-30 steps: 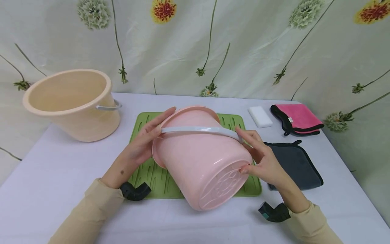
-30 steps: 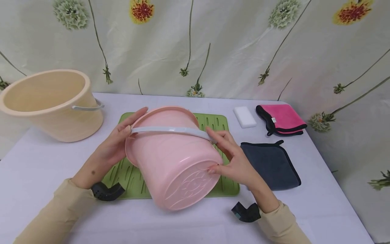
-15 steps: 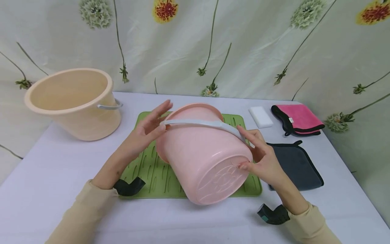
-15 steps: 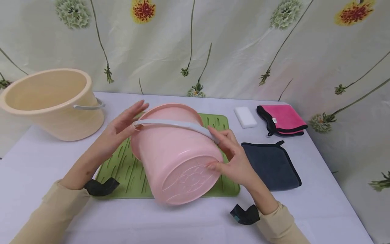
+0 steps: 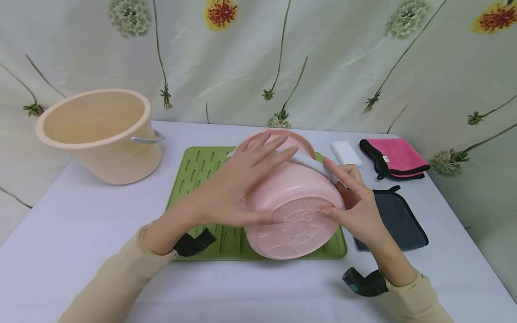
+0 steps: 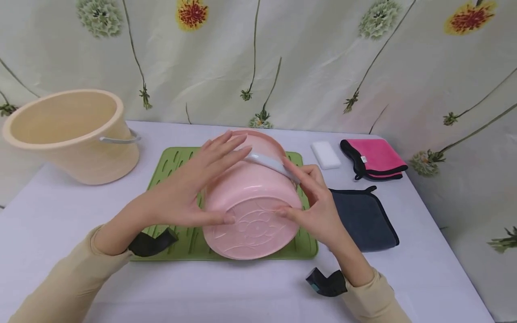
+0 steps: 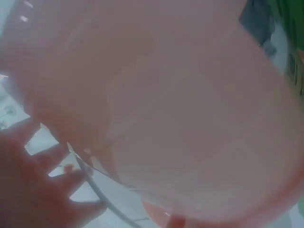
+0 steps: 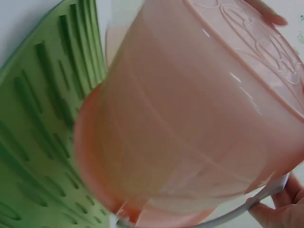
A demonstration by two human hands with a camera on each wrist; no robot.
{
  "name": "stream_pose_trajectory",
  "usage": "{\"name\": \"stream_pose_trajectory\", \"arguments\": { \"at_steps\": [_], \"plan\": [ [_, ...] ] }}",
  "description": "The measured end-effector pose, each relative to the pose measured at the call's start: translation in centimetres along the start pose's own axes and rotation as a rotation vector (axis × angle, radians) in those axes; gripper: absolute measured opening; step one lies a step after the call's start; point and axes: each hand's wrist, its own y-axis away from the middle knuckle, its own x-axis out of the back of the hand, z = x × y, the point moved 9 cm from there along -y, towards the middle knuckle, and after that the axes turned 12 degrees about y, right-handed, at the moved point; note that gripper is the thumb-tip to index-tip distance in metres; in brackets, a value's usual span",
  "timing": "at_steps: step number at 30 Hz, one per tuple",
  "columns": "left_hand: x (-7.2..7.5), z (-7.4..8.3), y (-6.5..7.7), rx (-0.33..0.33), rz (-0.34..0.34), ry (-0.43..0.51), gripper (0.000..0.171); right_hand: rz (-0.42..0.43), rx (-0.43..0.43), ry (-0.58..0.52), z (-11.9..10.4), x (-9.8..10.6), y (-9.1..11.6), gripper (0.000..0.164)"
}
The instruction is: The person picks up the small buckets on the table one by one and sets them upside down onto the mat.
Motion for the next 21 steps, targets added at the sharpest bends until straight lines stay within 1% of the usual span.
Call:
{"name": "stream_pose_trajectory", "arguments": {
  "at_steps": [3, 6, 9, 12, 15, 17, 21],
  "plan": [
    [0.0, -0.7, -0.6, 0.031, 0.008, 0.085, 0.072, 0.002, 0.003, 0.024, -1.0, 0.2, -0.6, 0.070],
    [0.1, -1.1, -0.9, 0.047, 0.045, 0.172, 0.062, -0.008, 0.017, 0.045, -1.9, 0.4, -1.4, 0.069],
    [0.2, -1.4, -1.0, 0.062, 0.093, 0.213, 0.059, -0.036, 0.036, 0.068, -2.6, 0.5, -2.1, 0.067],
    [0.1, -2.1, -1.0, 0.105, 0.123, 0.232, 0.054, -0.055, 0.030, 0.103, -2.6, 0.7, -3.0, 0.060],
    [-0.1, -3.1, -1.2, 0.154, 0.115, 0.246, 0.049, -0.059, -0.010, 0.162, -2.1, 1.0, -4.0, 0.054],
    [-0.3, -3.9, -1.4, 0.182, 0.093, 0.253, 0.048, -0.063, -0.049, 0.197, -1.5, 1.1, -4.5, 0.051],
    [-0.5, -5.2, -1.9, 0.223, 0.051, 0.326, 0.049, -0.082, -0.095, 0.201, -0.6, 1.2, -5.4, 0.046]
  ]
}}
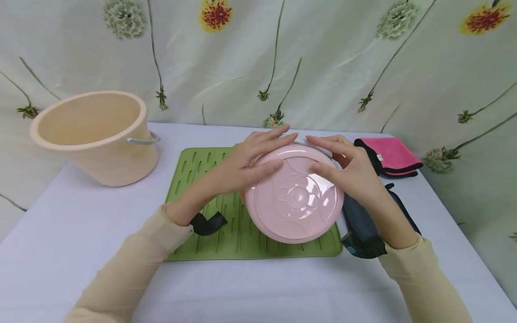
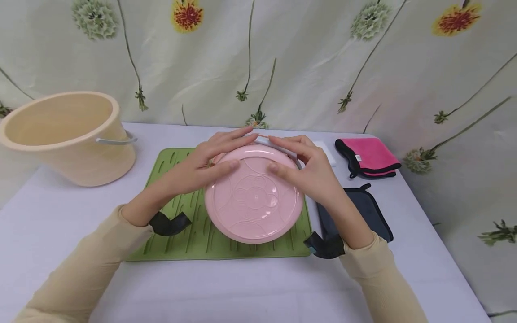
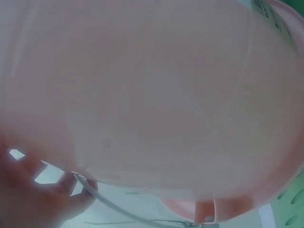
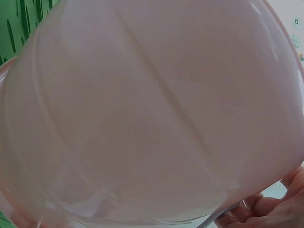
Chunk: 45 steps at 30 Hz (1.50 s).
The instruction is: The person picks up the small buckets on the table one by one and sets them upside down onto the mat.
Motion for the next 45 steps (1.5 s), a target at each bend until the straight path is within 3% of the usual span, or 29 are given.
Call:
{"name": "stream_pose_trajectory", "arguments": {
  "at_steps": [7, 12, 15, 20, 26, 34, 45],
  "plan": [
    [0.5, -1.1, -2.5, -0.039, -0.057, 0.146, 0.045, -0.067, -0.166, -0.049, 2.2, 0.8, -1.8, 0.043],
    [0.4, -3.5, -4.8, 0.066, -0.062, 0.383, 0.043, -0.122, -0.304, -0.093, 4.7, 1.7, -3.8, 0.042],
    [0.2, -5.3, -5.8, 0.129, -0.046, 0.469, 0.044, -0.146, -0.358, -0.171, 6.4, 1.9, -4.9, 0.045],
    [0.1, -7.8, -6.7, 0.160, -0.032, 0.484, 0.044, -0.188, -0.419, -0.273, 9.3, 1.0, -6.3, 0.047],
    [0.2, -9.2, -7.2, 0.219, -0.018, 0.527, 0.044, -0.170, -0.456, -0.260, 11.8, 0.7, -7.1, 0.046],
    [0.2, -13.7, -8.1, 0.323, 0.047, 0.556, 0.044, -0.170, -0.549, -0.250, 14.3, 0.4, -7.8, 0.049],
    [0.8, -15.6, -7.8, 0.412, 0.085, 0.575, 0.042, -0.215, -0.566, -0.271, 15.7, -0.8, -9.0, 0.051]
  ]
}}
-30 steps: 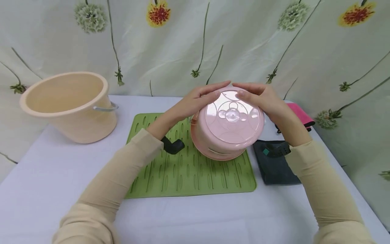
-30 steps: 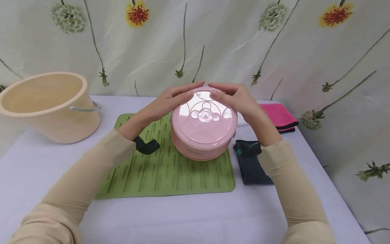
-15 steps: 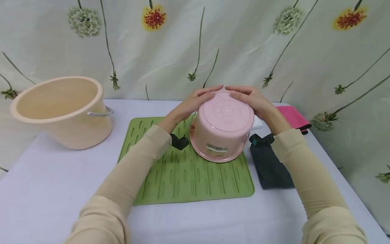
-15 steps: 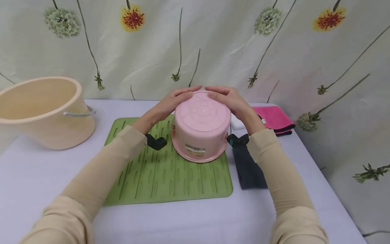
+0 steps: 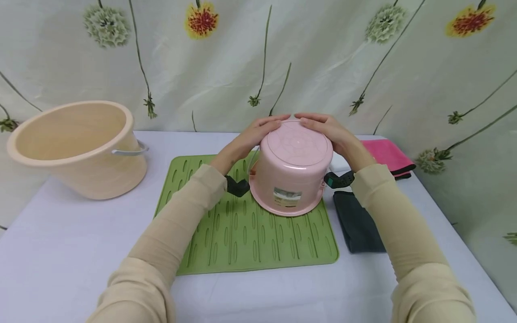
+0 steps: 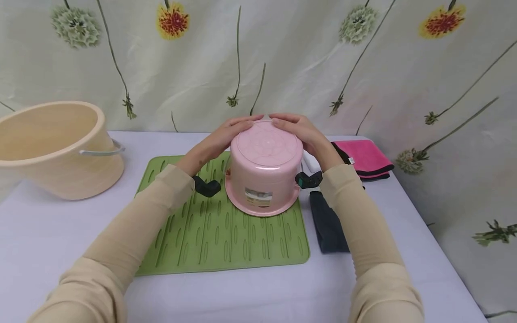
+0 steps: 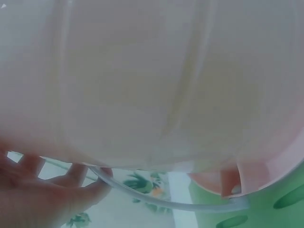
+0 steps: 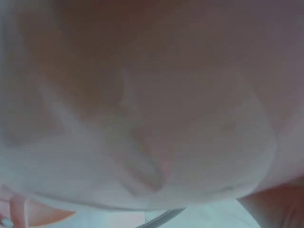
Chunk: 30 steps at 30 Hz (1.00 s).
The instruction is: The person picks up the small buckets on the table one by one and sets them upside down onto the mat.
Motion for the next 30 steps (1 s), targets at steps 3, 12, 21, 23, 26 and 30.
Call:
{"name": "stream_pose_trajectory", "arguments": {
  "at_steps": [3, 12, 21, 23, 26, 30],
  "plan": [
    [0.3, 0.1, 0.3, 0.001, 0.010, -0.017, 0.043, -0.012, 0.004, 0.008, -0.2, -0.3, -0.2, 0.051],
    [1.2, -0.4, 0.9, 0.000, 0.059, 0.012, 0.043, -0.021, 0.018, 0.040, -0.1, -1.1, -0.8, 0.057],
    [1.4, -1.2, 0.8, 0.058, 0.073, -0.008, 0.045, -0.064, 0.066, 0.047, 0.7, -1.4, -0.7, 0.053],
    [1.3, -1.2, 0.8, 0.062, 0.066, -0.026, 0.047, -0.064, 0.086, 0.047, 0.7, -1.4, -0.6, 0.055],
    [1.3, -0.9, 1.1, 0.058, 0.060, -0.057, 0.050, -0.048, 0.103, 0.021, 0.8, -1.3, -0.6, 0.060],
    [1.6, -0.2, 1.9, 0.025, 0.077, -0.126, 0.054, -0.026, 0.121, -0.032, 0.8, -1.3, -0.5, 0.064]
  ]
}}
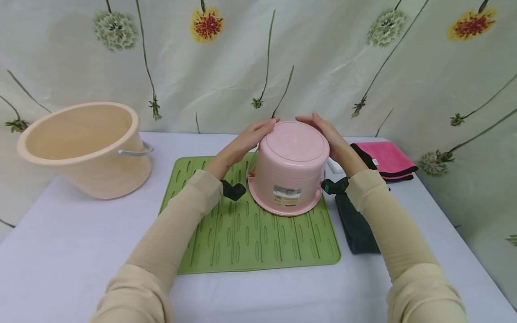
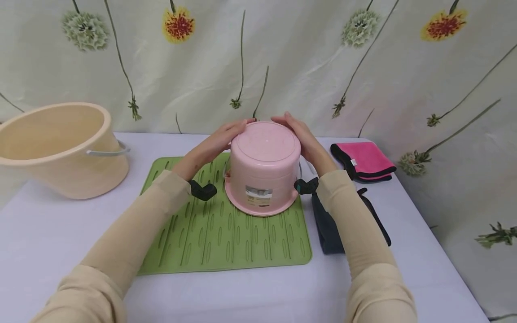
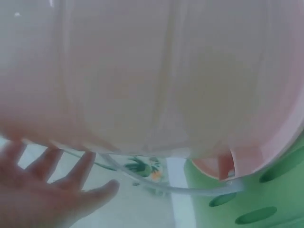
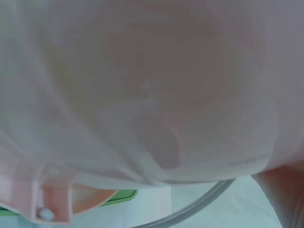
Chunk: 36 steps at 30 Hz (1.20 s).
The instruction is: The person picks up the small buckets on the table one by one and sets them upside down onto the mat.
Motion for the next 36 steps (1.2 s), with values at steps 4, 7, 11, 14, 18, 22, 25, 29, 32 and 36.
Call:
{"name": "stream_pose_trajectory", "arguments": {
  "at_steps": [4, 7, 11, 14, 18, 22, 25, 29, 32, 36],
  "plan": [
    [1.4, 1.1, 2.0, -0.044, 0.050, -0.075, 0.058, 0.019, 0.012, -0.005, 0.3, 0.1, 0.7, 0.066],
    [3.1, 2.0, 4.1, -0.056, 0.104, -0.105, 0.057, 0.019, 0.030, -0.026, 0.6, 0.4, 1.4, 0.067],
    [5.5, 2.9, 7.2, -0.077, 0.184, -0.104, 0.053, -0.003, 0.041, -0.053, 1.4, 0.3, 2.1, 0.067],
    [6.6, 3.3, 9.2, -0.108, 0.208, -0.093, 0.051, -0.012, 0.016, -0.057, 2.1, -0.2, 2.6, 0.071],
    [7.4, 4.0, 12.2, -0.163, 0.221, -0.091, 0.048, 0.014, 0.022, -0.075, 1.9, -0.7, 3.4, 0.070],
    [8.8, 5.1, 16.1, -0.219, 0.249, -0.056, 0.042, 0.052, 0.076, -0.081, 1.0, -0.8, 4.9, 0.063],
    [10.0, 6.2, 19.2, -0.279, 0.249, 0.066, 0.038, 0.069, 0.104, -0.106, 1.1, -1.0, 6.6, 0.059],
    [11.5, 8.0, 23.1, -0.407, 0.192, 0.298, 0.037, 0.092, 0.095, -0.142, 1.8, -1.4, 8.5, 0.057],
    [13.5, 9.4, 25.5, -0.509, 0.247, 0.400, 0.036, 0.117, 0.067, -0.158, 2.2, -1.7, 9.3, 0.059],
    [17.7, 10.0, 28.1, -0.597, 0.571, 0.378, 0.034, 0.157, 0.044, -0.204, 2.5, -1.9, 9.9, 0.059]
  ]
}}
